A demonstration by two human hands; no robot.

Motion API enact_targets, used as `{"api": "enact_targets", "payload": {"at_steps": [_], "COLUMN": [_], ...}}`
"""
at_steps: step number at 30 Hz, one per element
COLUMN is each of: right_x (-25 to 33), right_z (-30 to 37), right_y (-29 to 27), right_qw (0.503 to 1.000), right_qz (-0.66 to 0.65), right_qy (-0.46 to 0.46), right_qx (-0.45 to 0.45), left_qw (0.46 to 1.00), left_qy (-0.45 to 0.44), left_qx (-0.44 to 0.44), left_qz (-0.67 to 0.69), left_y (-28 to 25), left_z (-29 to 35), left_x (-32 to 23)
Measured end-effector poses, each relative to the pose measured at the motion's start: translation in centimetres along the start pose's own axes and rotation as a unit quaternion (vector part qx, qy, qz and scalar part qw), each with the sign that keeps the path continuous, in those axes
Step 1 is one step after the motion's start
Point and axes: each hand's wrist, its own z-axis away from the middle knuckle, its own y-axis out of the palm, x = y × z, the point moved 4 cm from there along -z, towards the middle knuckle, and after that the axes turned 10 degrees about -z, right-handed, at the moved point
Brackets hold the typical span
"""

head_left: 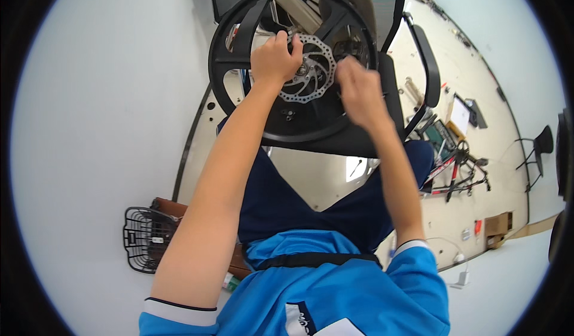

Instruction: The person sits on the floor and installs a disc brake rotor onto a bicycle wheel hub, securing it with bolts. They then pick up the bicycle frame and attach the wheel to the frame.

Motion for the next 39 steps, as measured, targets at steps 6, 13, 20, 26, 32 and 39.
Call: {"api": "enact_targets", "payload": {"at_steps": [6, 13, 20, 26, 32, 39], "right_x": [-4.4, -4.6, -5.7, -5.0, -5.2, -4.8], "right_z": [3.6, 4.3, 4.2, 4.0, 4.1, 4.2], "right_y": [8.4, 11.2, 10.8, 11.0, 11.6, 12.0], "right_qw": [0.979, 0.968, 0.960, 0.965, 0.965, 0.904], "right_qz": [-0.127, -0.163, -0.171, -0.169, -0.166, -0.315], "right_qy": [0.160, 0.181, 0.210, 0.189, 0.195, 0.283], "right_qx": [0.024, -0.063, -0.075, -0.065, -0.058, -0.055], "left_qw": [1.000, 0.999, 0.999, 0.997, 0.999, 0.999], "left_qy": [0.001, 0.004, -0.014, -0.008, -0.015, -0.026], "left_qx": [0.003, -0.034, -0.031, -0.062, -0.032, -0.018], "left_qz": [0.009, 0.026, 0.032, 0.037, 0.035, 0.032], "left_y": [0.2, 0.5, 0.8, 0.8, 0.9, 0.9], "left_z": [0.2, 0.5, 0.4, 0.4, 0.5, 0.5], "left_x": [-0.8, 0.1, -0.2, 0.1, 0.2, -0.1]}}
